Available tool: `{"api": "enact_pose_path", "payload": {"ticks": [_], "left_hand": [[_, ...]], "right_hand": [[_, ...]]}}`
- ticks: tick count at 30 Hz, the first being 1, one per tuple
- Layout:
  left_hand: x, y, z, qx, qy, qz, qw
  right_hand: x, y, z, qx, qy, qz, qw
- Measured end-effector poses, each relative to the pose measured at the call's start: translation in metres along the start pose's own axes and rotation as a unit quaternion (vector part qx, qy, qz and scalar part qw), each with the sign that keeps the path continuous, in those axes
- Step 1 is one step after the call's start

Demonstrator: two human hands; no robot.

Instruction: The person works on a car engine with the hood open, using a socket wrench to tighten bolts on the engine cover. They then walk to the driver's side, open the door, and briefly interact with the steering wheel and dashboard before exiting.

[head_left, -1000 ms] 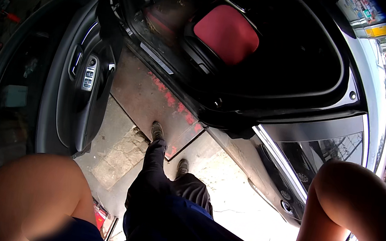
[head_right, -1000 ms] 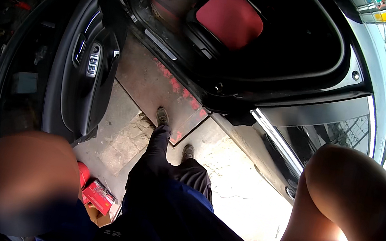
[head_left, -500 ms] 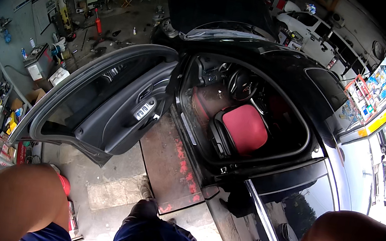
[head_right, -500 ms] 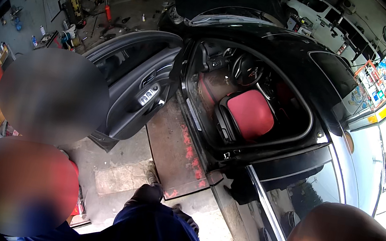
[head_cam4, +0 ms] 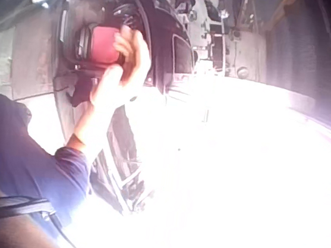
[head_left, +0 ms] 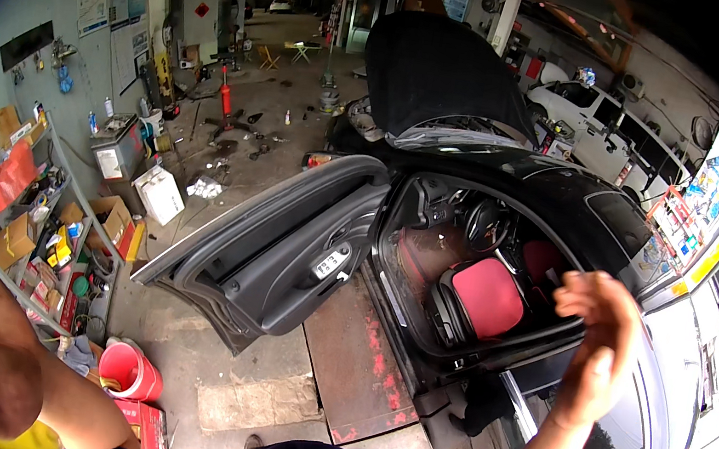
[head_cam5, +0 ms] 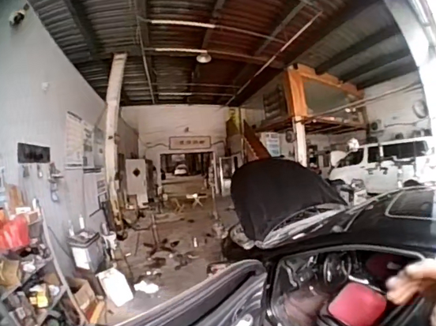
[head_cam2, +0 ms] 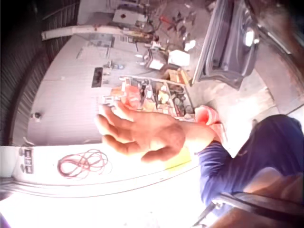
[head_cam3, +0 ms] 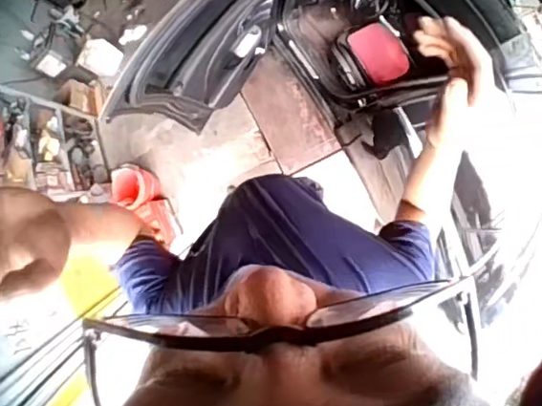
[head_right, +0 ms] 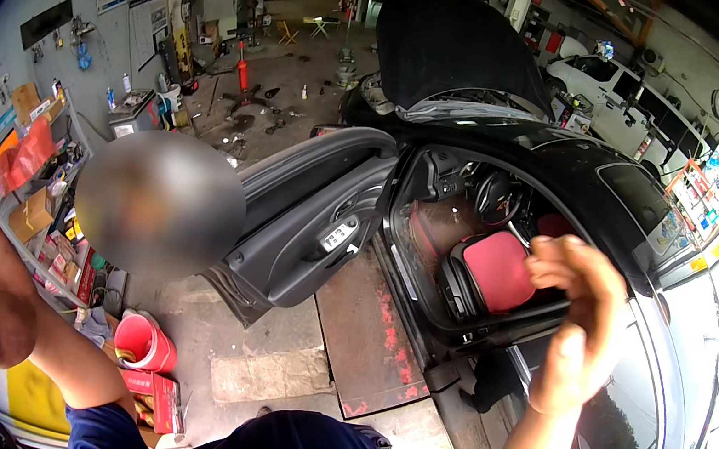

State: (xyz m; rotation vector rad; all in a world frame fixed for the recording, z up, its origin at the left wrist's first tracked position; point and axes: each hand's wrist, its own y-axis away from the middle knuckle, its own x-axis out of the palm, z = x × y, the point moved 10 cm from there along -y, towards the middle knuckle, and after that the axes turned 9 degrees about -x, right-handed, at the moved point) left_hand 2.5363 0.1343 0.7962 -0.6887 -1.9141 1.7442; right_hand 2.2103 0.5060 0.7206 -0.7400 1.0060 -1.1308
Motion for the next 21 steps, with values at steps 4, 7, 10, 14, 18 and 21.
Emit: {"api": "enact_pose_path", "payload": {"ticks": [4,7,10,14,18,21], "left_hand": [[-0.064,0.097,0.155,-0.363,-0.128,0.115,0.916],[-0.060,0.214,0.256,-0.520,-0.062,0.223,0.822],[-0.037,0.319,0.305,-0.596,0.100,0.200,0.771],[-0.022,0.335,0.297,-0.624,0.202,0.173,0.735],[0.029,0.306,0.234,-0.595,0.361,0.227,0.681],[0.094,0.325,0.188,-0.548,0.416,0.308,0.657]], "right_hand": [[0.092,0.120,-0.079,0.304,-0.140,0.048,0.941],[0.204,0.203,-0.098,0.392,-0.194,0.146,0.887],[0.298,0.197,-0.052,0.328,-0.206,0.226,0.894],[0.362,0.164,-0.018,0.296,-0.250,0.214,0.897],[0.373,0.119,0.002,0.280,-0.190,0.162,0.927],[0.328,0.101,0.006,0.280,-0.115,0.131,0.944]]}}
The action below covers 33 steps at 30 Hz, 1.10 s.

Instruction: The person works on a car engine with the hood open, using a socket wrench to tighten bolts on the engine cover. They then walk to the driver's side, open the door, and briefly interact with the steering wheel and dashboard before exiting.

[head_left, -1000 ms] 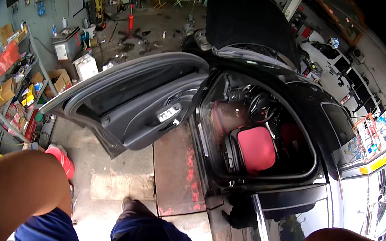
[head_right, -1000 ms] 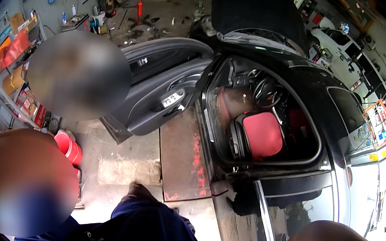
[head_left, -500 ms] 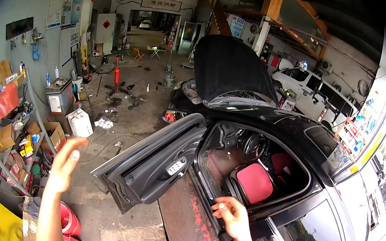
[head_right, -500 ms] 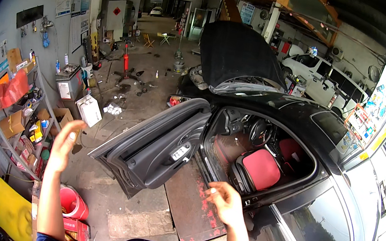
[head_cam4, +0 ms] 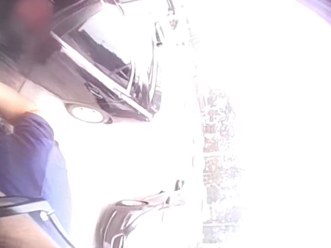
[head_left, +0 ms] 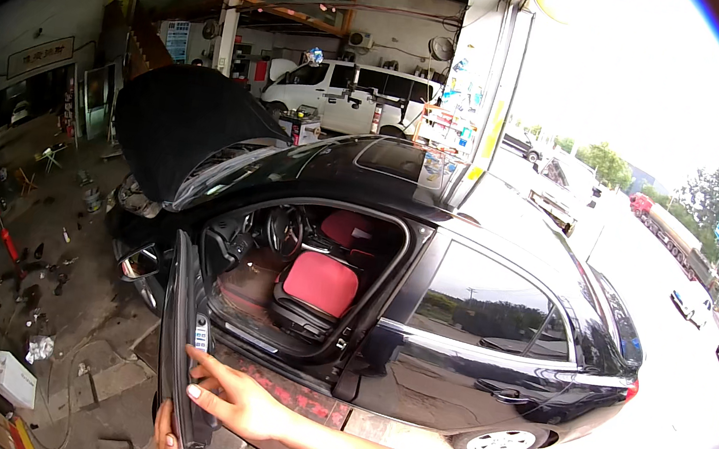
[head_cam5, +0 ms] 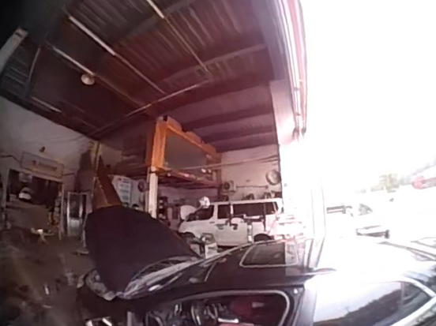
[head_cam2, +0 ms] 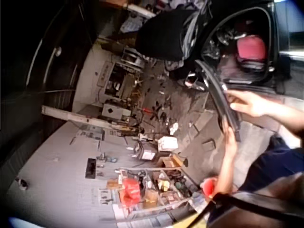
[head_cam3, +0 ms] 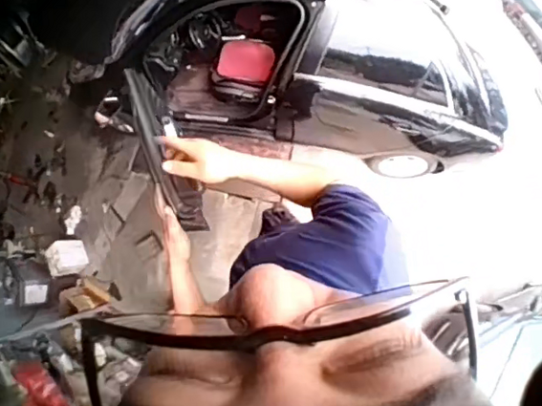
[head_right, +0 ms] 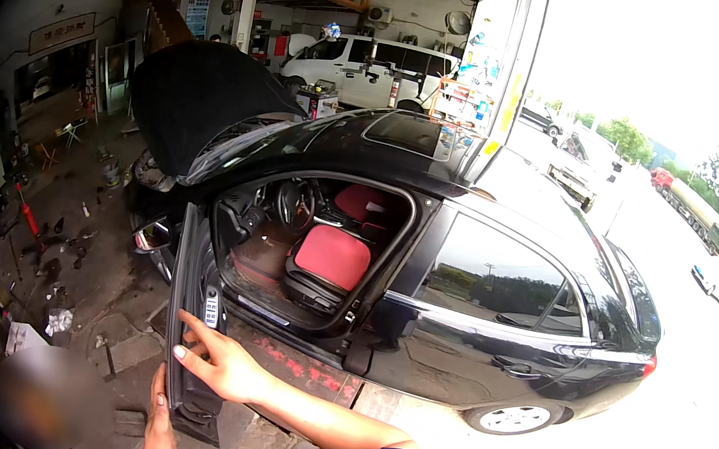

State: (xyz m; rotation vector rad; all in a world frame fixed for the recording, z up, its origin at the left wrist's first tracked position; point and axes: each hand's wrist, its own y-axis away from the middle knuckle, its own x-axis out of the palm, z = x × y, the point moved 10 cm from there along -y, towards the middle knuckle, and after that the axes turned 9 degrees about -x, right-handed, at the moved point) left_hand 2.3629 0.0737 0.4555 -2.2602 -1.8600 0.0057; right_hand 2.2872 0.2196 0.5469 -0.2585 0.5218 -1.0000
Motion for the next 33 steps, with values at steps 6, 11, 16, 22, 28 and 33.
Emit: {"api": "enact_pose_path", "payload": {"ticks": [6,11,16,22,28,33], "left_hand": [[0.094,-0.045,0.009,-0.051,-0.086,0.185,0.978],[0.047,-0.055,0.157,-0.192,-0.173,0.284,0.923],[-0.057,-0.070,0.260,-0.304,-0.288,0.352,0.837],[-0.394,-0.050,0.441,-0.377,-0.223,-0.151,0.886],[-0.653,0.194,0.420,-0.651,-0.102,-0.455,0.599],[-0.664,0.168,0.422,-0.756,-0.088,-0.351,0.545]], "right_hand": [[-0.124,0.031,0.000,0.139,0.297,-0.001,0.945],[-0.193,0.038,-0.003,0.253,0.514,-0.041,0.819],[-0.284,0.044,-0.071,0.332,0.696,-0.216,0.598],[-0.397,0.074,-0.146,0.349,0.821,-0.281,0.354],[-0.377,-0.055,-0.219,0.258,0.776,-0.382,0.429],[-0.151,-0.383,-0.351,0.036,0.500,-0.284,0.817]]}}
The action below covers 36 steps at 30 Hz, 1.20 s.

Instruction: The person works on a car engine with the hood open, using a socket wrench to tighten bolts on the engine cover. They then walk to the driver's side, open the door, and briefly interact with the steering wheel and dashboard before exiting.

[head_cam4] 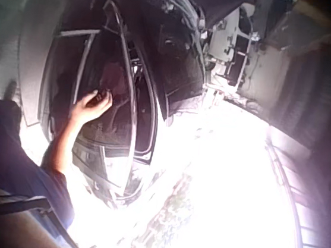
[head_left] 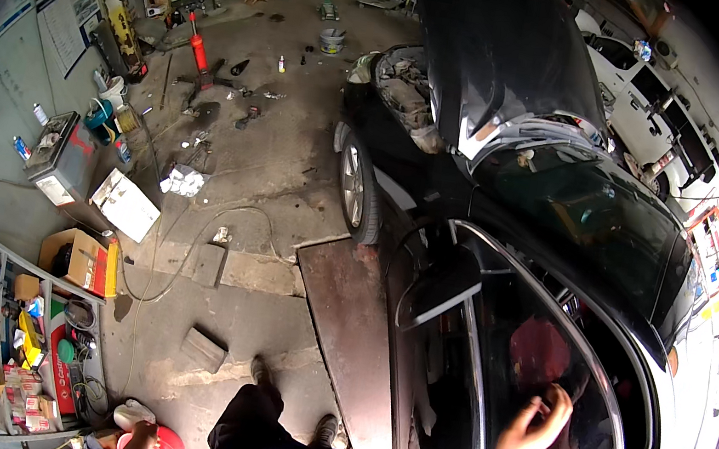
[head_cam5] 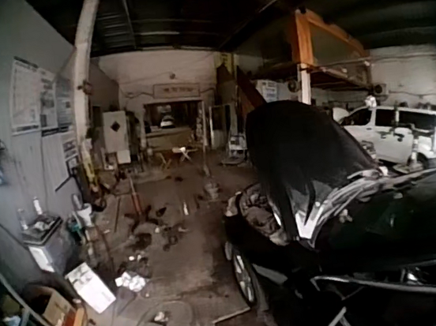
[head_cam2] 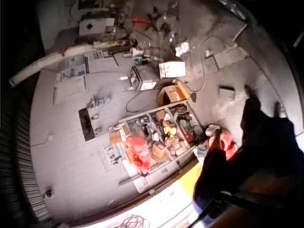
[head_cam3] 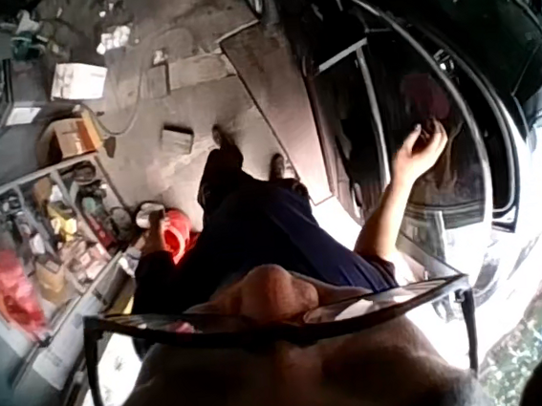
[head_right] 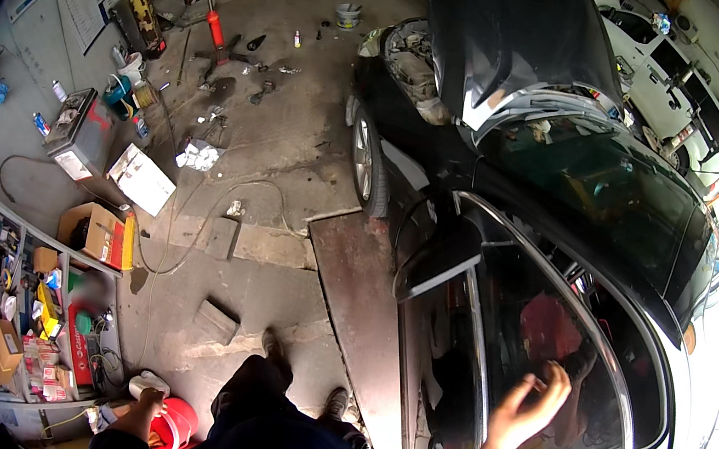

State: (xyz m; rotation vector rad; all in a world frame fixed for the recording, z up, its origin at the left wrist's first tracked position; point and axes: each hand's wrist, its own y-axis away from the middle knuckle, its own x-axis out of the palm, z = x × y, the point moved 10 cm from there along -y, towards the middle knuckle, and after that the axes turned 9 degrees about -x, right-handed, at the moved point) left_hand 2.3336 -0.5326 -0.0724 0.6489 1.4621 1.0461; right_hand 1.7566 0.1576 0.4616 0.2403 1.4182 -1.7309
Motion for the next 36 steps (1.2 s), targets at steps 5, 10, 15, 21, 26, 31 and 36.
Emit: {"api": "enact_pose_path", "payload": {"ticks": [5,10,15,21,26,31,36], "left_hand": [[0.021,-0.039,-0.142,0.071,0.071,0.128,0.987],[-0.029,-0.059,-0.373,0.193,0.154,0.123,0.961],[-0.171,-0.049,-0.535,0.287,0.230,0.057,0.928],[-0.249,-0.122,-0.656,0.215,0.278,0.048,0.935],[-0.241,-0.105,-0.709,-0.106,0.160,0.275,0.942],[-0.269,-0.098,-0.917,0.059,0.143,0.191,0.969],[-0.413,-0.062,-1.183,0.338,0.234,-0.017,0.911]], "right_hand": [[0.278,-0.060,0.194,-0.158,-0.124,0.238,0.950],[0.522,0.016,0.160,0.100,-0.247,0.510,0.818],[0.662,0.235,0.037,0.038,-0.040,0.776,0.628],[0.617,0.340,-0.068,0.562,0.004,0.675,0.478],[0.755,0.277,-0.047,0.600,-0.007,0.628,0.496],[1.064,0.034,0.011,0.505,-0.094,0.628,0.584],[1.299,-0.341,0.223,0.263,-0.261,0.585,0.722]]}}
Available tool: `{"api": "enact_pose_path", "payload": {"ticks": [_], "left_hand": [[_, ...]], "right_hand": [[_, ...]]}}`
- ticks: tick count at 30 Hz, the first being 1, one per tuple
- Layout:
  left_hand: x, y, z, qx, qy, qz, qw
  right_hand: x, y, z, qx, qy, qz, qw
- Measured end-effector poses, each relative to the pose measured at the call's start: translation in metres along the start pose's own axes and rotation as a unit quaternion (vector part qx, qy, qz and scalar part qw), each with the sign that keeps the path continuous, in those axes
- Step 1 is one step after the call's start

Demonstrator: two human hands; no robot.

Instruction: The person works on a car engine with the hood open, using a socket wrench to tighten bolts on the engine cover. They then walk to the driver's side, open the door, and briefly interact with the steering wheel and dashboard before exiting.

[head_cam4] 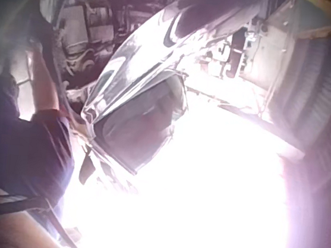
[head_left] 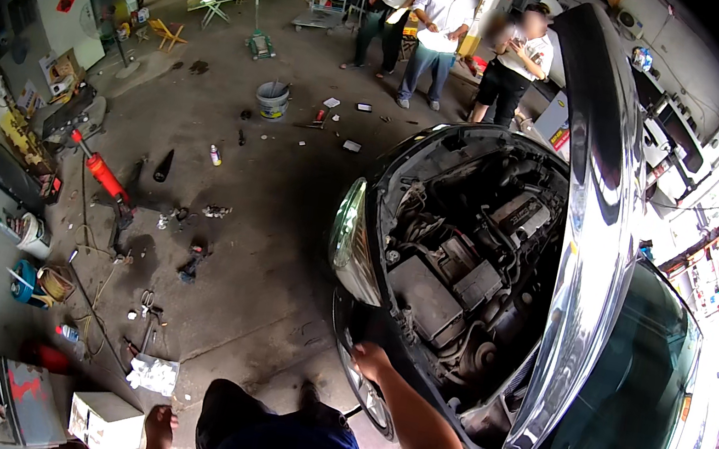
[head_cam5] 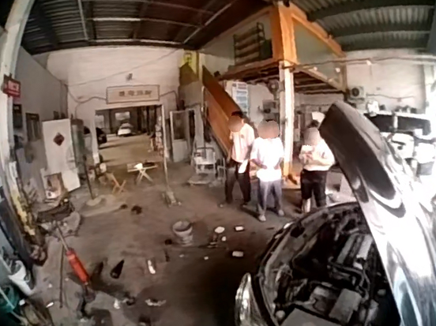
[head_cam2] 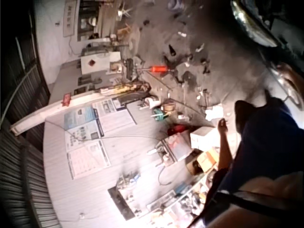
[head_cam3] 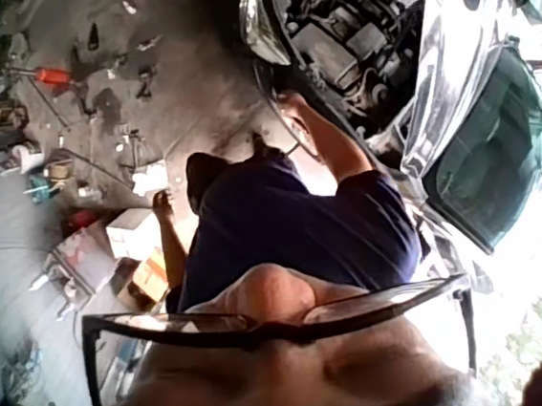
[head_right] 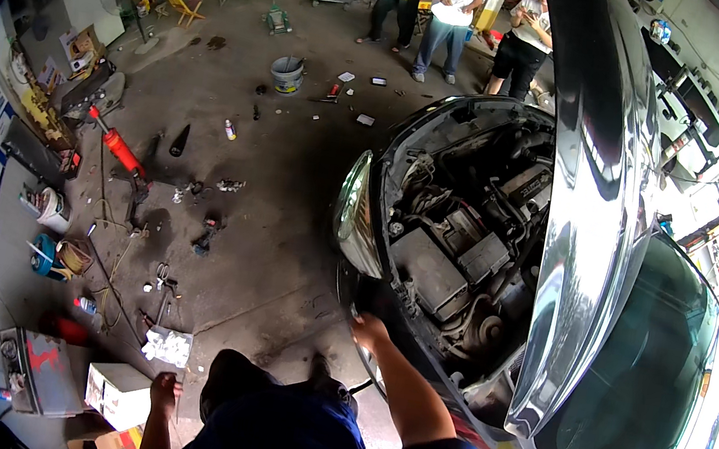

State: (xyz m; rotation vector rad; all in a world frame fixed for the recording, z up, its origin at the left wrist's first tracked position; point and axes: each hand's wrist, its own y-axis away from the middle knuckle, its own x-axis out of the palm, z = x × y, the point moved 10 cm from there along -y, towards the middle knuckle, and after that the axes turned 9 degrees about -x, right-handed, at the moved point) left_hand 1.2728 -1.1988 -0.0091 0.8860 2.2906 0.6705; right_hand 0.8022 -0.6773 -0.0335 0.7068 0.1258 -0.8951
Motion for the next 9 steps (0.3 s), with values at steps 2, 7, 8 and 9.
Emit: {"api": "enact_pose_path", "payload": {"ticks": [2,7,8,9], "left_hand": [[0.055,-0.031,-0.112,0.046,0.009,0.026,0.999],[0.041,-0.209,-0.175,0.133,-0.108,0.043,0.984],[0.078,-0.255,-0.183,0.092,-0.112,0.091,0.985],[0.066,-0.283,-0.206,0.089,-0.133,0.097,0.982]], "right_hand": [[-0.055,-0.071,0.025,-0.053,-0.027,-0.067,0.996],[-0.071,-0.237,0.141,-0.170,0.157,-0.057,0.971],[-0.090,-0.250,0.107,-0.208,0.323,-0.032,0.923],[-0.073,-0.269,0.105,-0.195,0.307,-0.034,0.931]]}}
